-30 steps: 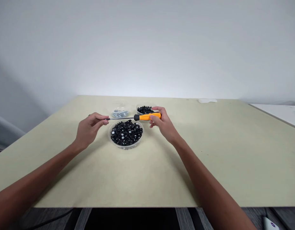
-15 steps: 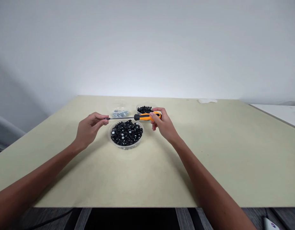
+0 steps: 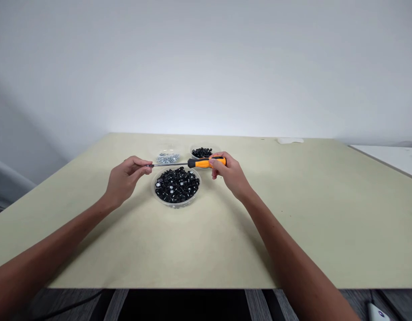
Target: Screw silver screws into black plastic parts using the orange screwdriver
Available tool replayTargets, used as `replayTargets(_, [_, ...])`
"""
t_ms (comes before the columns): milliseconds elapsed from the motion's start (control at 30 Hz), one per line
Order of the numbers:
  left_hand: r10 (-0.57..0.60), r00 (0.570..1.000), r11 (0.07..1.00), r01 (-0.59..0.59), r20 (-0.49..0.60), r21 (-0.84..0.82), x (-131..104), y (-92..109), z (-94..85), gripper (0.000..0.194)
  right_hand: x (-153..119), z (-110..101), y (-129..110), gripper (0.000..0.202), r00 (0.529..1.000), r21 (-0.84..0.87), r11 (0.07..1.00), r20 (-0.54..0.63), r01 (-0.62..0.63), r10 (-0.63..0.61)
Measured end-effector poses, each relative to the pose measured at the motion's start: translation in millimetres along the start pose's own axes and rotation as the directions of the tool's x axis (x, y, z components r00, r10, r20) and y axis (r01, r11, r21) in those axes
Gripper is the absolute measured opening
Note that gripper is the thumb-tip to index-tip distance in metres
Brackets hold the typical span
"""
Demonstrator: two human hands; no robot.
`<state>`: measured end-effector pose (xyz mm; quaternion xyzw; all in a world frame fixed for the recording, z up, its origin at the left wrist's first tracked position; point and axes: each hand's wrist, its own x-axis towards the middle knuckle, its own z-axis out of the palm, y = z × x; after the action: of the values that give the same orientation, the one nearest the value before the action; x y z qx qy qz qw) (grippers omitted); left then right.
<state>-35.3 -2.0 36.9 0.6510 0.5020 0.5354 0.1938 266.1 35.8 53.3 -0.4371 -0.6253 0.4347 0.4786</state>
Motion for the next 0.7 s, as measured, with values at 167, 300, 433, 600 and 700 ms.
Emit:
replayTargets(167, [0.112,0.994,0.988,-0.112,0.000,0.107,1.8,-1.3,-1.9,0.011,-1.7,3.2,-6.9,0.035,0.998,0.015,0.997,-0.003,-0.070,0.070])
replayTargets(300, [0.273,0.961,0.943,-0.274,0.034,0.190,2.0,-2.3,-2.2,0.009,-4.8,6.0,-13.6,0.045,0.988,-0.027,0.988,-0.040,-0.151,0.150])
replayTargets(433, [0.361,0.929,0.874,-0.368,0.084,0.317,1.4,-3.7,-2.6,0.010,-7.1,6.1,-16.7,0.054,0.969,-0.080,0.968,-0.099,-0.236,0.228])
replayTargets(600, [0.533,0.838,0.758,-0.536,0.122,0.371,4.4,-8.0,-7.3,0.010,-7.2,3.4,-15.8,0.056,0.930,-0.077,0.928,-0.079,-0.364,0.359])
replayTargets(700, [0.599,0.783,0.693,-0.612,0.169,0.382,5.9,-7.6,-10.5,0.007,-7.2,2.8,-16.0,0.057,0.912,-0.070,0.910,-0.041,-0.410,0.408])
